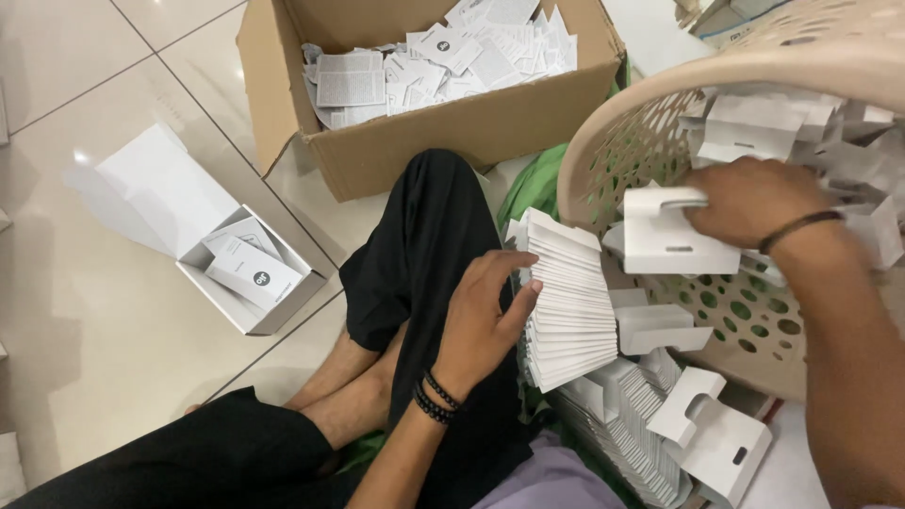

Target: The person packages electronic items and documentation into small white boxes.

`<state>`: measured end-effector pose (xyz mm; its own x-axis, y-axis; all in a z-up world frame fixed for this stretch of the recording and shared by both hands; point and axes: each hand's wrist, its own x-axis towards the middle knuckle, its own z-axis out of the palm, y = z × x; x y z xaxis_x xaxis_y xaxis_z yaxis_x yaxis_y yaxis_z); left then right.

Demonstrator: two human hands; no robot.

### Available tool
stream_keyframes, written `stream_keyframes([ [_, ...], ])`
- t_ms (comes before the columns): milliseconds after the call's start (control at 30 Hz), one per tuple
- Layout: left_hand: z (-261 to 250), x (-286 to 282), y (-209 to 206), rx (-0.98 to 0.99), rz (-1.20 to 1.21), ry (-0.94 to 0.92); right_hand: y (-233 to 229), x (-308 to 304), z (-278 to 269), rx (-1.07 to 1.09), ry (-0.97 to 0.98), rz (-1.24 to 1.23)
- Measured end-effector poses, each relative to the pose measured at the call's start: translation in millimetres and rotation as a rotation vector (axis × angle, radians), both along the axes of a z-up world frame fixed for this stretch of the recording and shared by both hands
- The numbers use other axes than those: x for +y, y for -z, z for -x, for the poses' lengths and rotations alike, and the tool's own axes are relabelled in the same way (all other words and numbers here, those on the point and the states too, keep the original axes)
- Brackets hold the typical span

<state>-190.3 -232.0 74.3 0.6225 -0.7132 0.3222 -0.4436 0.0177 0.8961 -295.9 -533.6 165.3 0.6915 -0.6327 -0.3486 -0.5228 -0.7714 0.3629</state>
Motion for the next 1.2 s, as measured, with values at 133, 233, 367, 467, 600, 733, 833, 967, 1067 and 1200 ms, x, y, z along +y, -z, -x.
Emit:
stream_keyframes([
  [133,16.8,-6.8,-27.6,0.191,0.033,-0.016,-48.1,69.1,-25.8,-0.311,0.006,-0.11],
  [233,14.0,0.1,-27.2,0.374,0.263,-0.11,-2.0,118.7,-54.3,-0.916,-0.314,-0.457],
  [367,-44.0,55.2,1.9,0.153,0.233,-0.583,67.8,207.8,-120.7,-1.103,-0.2,-0.955],
  [467,-110.6,123.9,22.5,-0.089,-0.043,-0.814,129.3,260.5,-169.7,-1.204,0.009,-1.438],
  [600,-194.1,203.0,36.0,-0.123,-0.445,-0.87,212.1,313.3,-227.1,-0.968,0.257,-1.777],
  [733,-246.1,237.3,50.6,-0.413,-0.546,-0.766,202.9,335.0,-232.9,-1.019,-0.53,-0.824],
  [833,-264.9,233.7,66.2,-0.467,-0.802,-0.549,202.5,336.1,-224.2,-0.816,-0.753,-0.669],
  [967,-263.1,215.7,106.1,-0.373,-0.958,-0.434,206.4,331.7,-213.0,-0.754,-0.775,-0.674],
  [1067,-256.2,205.6,118.2,-0.415,-0.927,-0.43,207.5,327.9,-213.0,-0.745,-0.758,-0.717],
  [1200,-241.5,206.7,99.9,-0.472,-0.769,-0.434,213.9,319.8,-211.2,-0.77,-0.756,-0.713],
])
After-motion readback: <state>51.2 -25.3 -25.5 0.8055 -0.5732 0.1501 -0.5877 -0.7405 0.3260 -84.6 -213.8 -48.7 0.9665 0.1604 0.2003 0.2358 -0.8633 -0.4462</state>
